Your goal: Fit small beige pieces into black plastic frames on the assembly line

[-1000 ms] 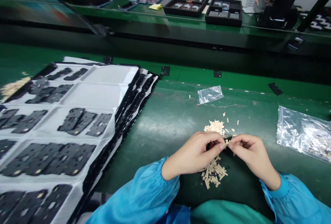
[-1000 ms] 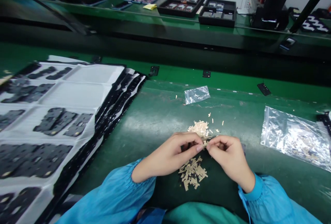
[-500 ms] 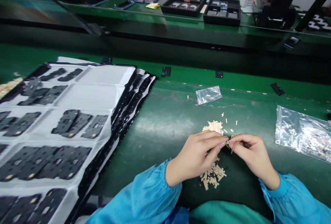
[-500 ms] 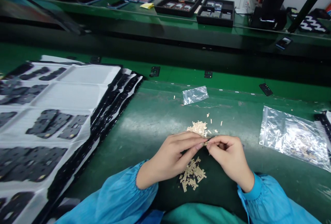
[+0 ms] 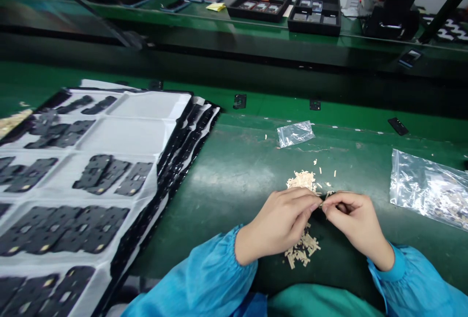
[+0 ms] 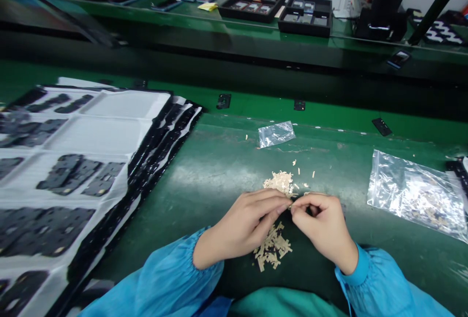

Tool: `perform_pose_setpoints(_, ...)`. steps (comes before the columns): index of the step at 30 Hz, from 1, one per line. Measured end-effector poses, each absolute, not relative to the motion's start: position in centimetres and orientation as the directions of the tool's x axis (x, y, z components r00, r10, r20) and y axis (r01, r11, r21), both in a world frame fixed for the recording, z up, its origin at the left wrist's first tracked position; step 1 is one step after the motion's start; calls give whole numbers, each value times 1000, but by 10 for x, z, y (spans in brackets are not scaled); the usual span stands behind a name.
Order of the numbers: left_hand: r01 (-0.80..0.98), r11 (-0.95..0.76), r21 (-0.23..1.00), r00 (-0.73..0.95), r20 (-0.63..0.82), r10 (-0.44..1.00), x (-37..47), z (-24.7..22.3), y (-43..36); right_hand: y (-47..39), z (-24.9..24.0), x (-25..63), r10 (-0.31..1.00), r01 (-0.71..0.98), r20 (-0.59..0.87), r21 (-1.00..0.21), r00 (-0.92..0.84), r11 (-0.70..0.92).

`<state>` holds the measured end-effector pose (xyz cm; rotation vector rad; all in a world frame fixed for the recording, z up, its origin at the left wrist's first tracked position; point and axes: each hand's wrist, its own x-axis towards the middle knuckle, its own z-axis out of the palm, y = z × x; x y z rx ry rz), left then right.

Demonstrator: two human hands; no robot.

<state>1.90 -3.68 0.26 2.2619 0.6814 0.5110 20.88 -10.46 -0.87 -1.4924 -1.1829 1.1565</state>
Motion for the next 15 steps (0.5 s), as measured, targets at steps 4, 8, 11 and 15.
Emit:
perform_pose_setpoints(4,334,-598,729,796,121,593,19,4,-36,-104,-7,209,990,232,-108,-964,95,-128)
perform_pose_setpoints(8,338,-582,740,802,98,590,19,6,-34,-104,-6,209,992,252,-96,-961,81,-114)
perform_pose_setpoints(11,336,-571,749,809,81,583,18,7,-34,-105,-7,210,992,254,-101,-960,72,-117)
perform_pose_setpoints(15,342,-567,750,813,66,579,17,7,-33,-105,-7,210,992,265,-114,-956,52,-124)
